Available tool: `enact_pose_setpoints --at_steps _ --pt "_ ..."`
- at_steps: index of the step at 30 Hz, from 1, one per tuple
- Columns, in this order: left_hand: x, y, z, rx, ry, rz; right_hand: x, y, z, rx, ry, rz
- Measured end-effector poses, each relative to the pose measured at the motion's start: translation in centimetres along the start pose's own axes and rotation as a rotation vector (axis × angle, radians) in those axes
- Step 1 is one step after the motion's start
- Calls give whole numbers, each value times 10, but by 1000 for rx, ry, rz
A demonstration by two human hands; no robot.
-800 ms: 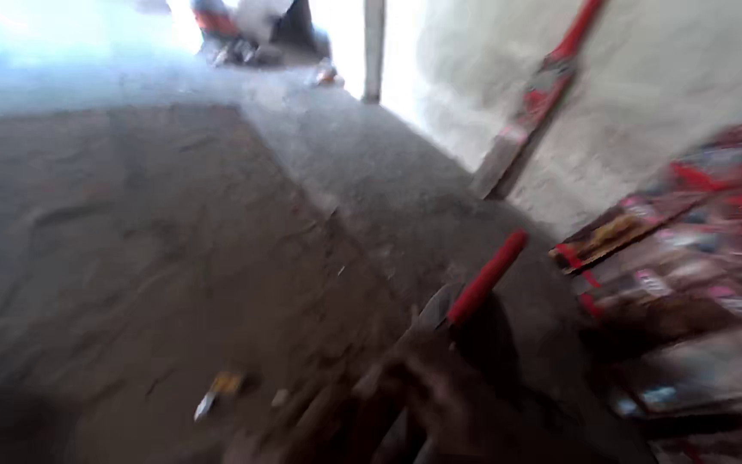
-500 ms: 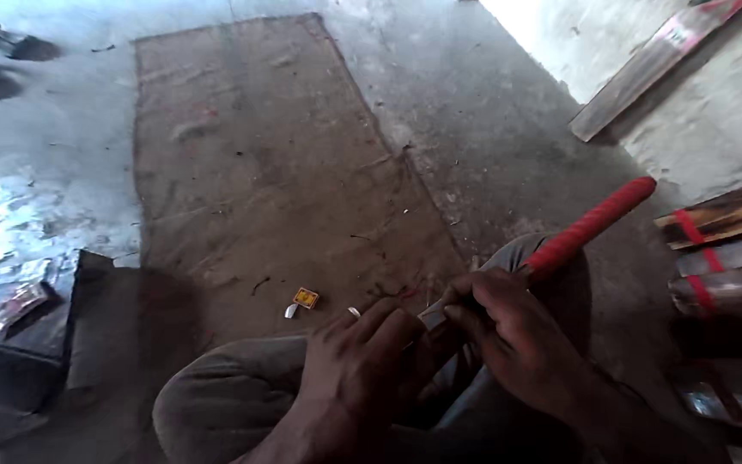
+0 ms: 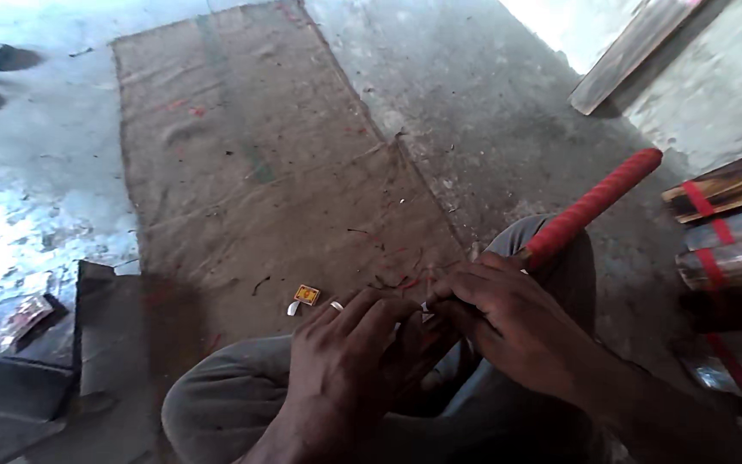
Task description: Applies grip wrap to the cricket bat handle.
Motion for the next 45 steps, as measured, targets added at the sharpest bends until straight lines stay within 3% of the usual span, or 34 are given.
enact_pose_setpoints --at_steps 9,18,23,27,32,40,45 --pt "4 -9 1 -115 212 68 -1 2 -2 22 -31 -14" --pt "8 -7 8 -172 251 127 -2 1 -3 27 -58 -50" --pt "5 -1 21 -385 27 160 -2 2 -2 -13 -33 -5" --pt "-14 2 -4 -301 0 -17 -2 1 -2 -10 -34 1" --pt "1 16 -13 -253 59 30 0 0 -1 -2 -26 3" --pt "14 -2 -12 -266 87 9 0 1 -2 3 -70 -13" --pt "11 -4 -14 -253 475 131 1 4 -8 -14 -243 -41"
Point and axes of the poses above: each hand's wrist, its own y-axis away from the middle knuckle, its own x-axis out of the palm, z = x × y, the point moved 5 cm from there along -y, towards the middle knuckle, and after that the axes turned 11 degrees about y, right-handed, at the moved point
